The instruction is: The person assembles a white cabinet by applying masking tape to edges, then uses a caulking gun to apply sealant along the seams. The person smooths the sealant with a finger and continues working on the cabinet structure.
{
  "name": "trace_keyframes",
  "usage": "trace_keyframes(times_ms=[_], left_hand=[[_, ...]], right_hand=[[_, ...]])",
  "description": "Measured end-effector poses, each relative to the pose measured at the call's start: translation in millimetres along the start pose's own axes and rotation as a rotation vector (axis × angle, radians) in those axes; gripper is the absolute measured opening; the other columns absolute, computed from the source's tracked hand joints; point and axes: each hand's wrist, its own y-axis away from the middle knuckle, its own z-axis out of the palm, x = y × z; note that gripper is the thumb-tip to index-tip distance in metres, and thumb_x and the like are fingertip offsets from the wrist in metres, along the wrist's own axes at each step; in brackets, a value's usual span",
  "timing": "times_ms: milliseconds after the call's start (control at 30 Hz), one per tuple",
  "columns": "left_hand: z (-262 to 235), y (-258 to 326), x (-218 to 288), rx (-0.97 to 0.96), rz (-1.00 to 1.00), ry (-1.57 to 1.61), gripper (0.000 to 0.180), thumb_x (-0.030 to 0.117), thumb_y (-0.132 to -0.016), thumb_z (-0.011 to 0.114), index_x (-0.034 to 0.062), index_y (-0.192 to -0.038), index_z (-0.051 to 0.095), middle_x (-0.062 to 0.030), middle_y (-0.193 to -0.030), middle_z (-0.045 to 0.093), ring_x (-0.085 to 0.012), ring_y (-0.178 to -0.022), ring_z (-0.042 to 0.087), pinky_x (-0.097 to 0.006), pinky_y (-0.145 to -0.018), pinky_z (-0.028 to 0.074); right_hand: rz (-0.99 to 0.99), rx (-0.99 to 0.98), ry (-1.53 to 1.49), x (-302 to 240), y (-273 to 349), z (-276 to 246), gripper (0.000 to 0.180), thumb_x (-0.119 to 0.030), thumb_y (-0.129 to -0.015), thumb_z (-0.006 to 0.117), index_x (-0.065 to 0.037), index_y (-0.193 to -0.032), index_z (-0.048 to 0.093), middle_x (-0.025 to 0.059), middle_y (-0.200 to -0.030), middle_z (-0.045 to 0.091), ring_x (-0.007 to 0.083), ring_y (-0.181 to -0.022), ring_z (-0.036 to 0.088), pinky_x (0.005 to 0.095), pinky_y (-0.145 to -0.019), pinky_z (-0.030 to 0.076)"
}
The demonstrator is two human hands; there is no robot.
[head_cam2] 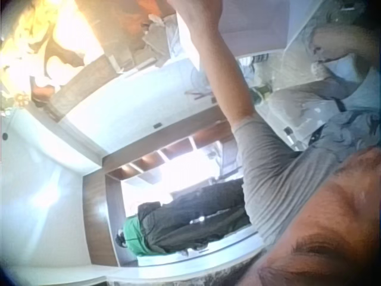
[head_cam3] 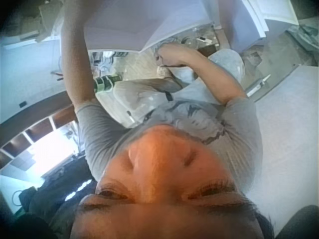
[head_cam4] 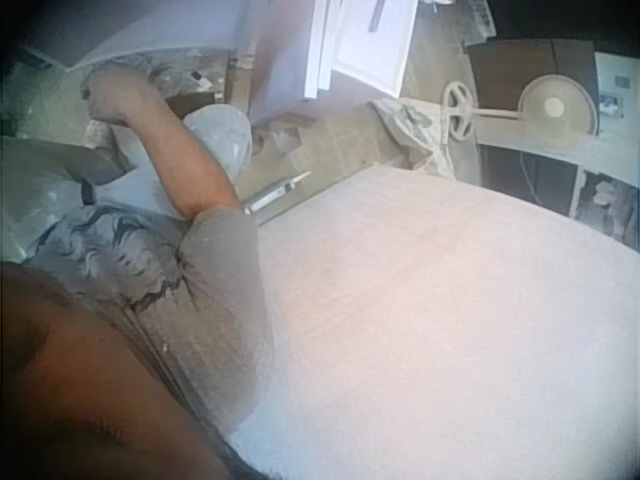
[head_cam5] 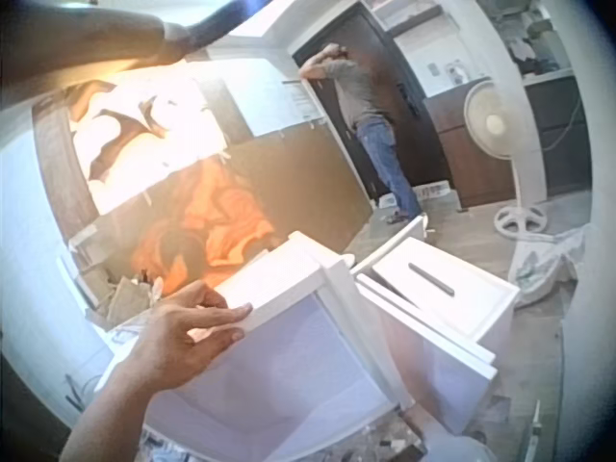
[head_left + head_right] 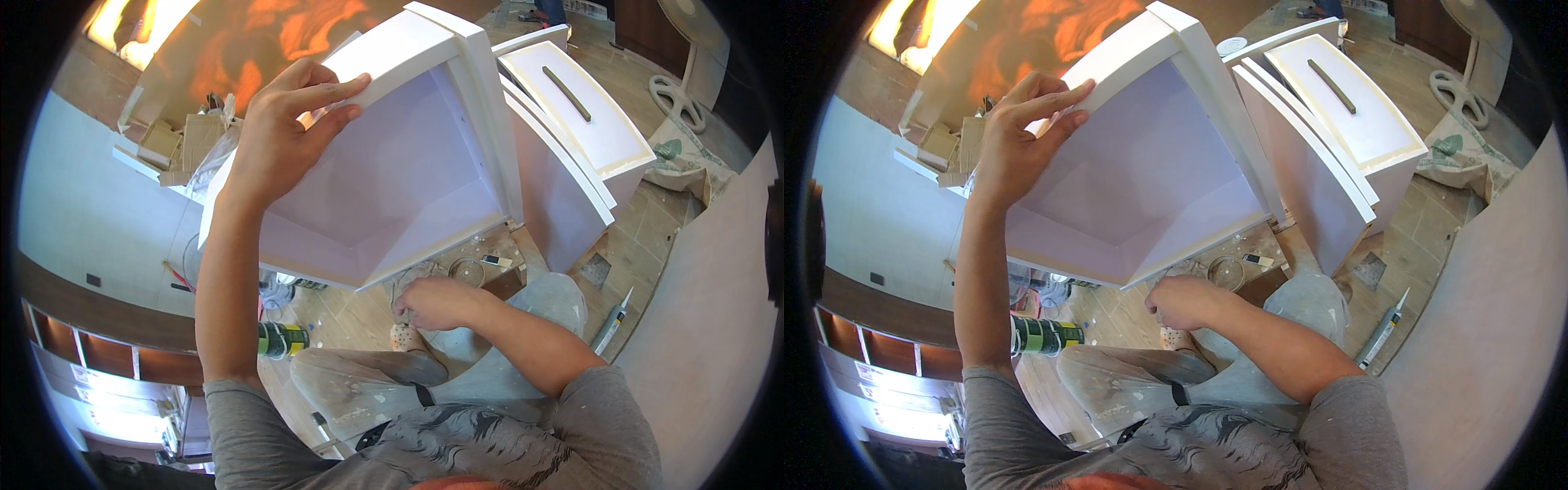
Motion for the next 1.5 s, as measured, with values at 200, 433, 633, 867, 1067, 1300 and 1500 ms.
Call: trace_keyframes(times_ms=[200,433,633,867,1067,1300,1500], left_hand=[[-10,4,-7,-0.007,-0.046,0.100,0.018,0.006,-0.089,0.082,0.0061,-0.107,0.081,-0.0031,-0.094,0.072,-0.0120,-0.089,0.068,-0.029,-0.082,0.056],[-3,-5,0,0.010,-0.138,0.171,0.016,0.015,-0.091,0.081,0.0030,-0.100,0.079,-0.0035,-0.095,0.074,-0.0112,-0.088,0.068,-0.029,-0.083,0.053],[3,-9,13,0.038,-0.165,0.145,0.012,0.010,-0.092,0.074,-0.0012,-0.097,0.071,-0.0070,-0.089,0.068,-0.0180,-0.083,0.066,-0.032,-0.077,0.051],[12,2,7,0.132,-0.083,-0.099,0.017,0.016,-0.108,0.056,0.0002,-0.107,0.059,-0.0108,-0.096,0.059,-0.0231,-0.085,0.056,-0.036,-0.082,0.047],[3,0,0,0.060,-0.240,0.051,0.022,0.020,-0.109,0.056,-0.0008,-0.105,0.061,-0.0083,-0.092,0.062,-0.0184,-0.082,0.055,-0.034,-0.075,0.048],[-6,-12,16,-0.062,-0.173,0.060,0.015,0.015,-0.098,0.068,0.0006,-0.102,0.066,-0.0037,-0.088,0.066,-0.0132,-0.082,0.059,-0.030,-0.072,0.046],[-8,-19,19,-0.111,-0.101,-0.027,0.014,0.013,-0.096,0.065,-0.0007,-0.098,0.064,-0.0063,-0.085,0.065,-0.0183,-0.081,0.061,-0.037,-0.076,0.049]], right_hand=[[-0.011,0.044,-0.014,3,2,0,0.036,-0.014,-0.083,0.077,-0.008,-0.119,0.076,0.0178,-0.115,0.075,0.0369,-0.108,0.071,0.0479,-0.091,0.057],[-0.002,0.026,-0.004,1,4,-3,0.035,-0.015,-0.084,0.078,-0.009,-0.118,0.076,0.0177,-0.114,0.075,0.0367,-0.108,0.071,0.0476,-0.092,0.056],[0.003,0.001,0.014,-1,5,-5,0.038,-0.018,-0.086,0.077,-0.010,-0.123,0.073,0.0183,-0.113,0.074,0.0368,-0.110,0.069,0.0476,-0.095,0.055],[0.000,0.000,0.014,-3,7,-7,0.038,-0.017,-0.087,0.077,-0.009,-0.124,0.073,0.0182,-0.113,0.074,0.0370,-0.110,0.069,0.0479,-0.095,0.055],[0.004,0.021,0.007,-1,6,-6,0.036,-0.015,-0.084,0.077,-0.009,-0.119,0.076,0.0175,-0.112,0.075,0.0363,-0.108,0.072,0.0481,-0.093,0.056],[0.013,-0.008,0.011,-2,4,-6,0.038,-0.016,-0.086,0.077,-0.009,-0.123,0.074,0.0190,-0.115,0.074,0.0374,-0.111,0.070,0.0479,-0.096,0.055],[-0.002,0.005,0.021,1,3,-3,0.039,-0.015,-0.083,0.078,-0.009,-0.122,0.075,0.0188,-0.117,0.074,0.0368,-0.112,0.070,0.0473,-0.095,0.056]])
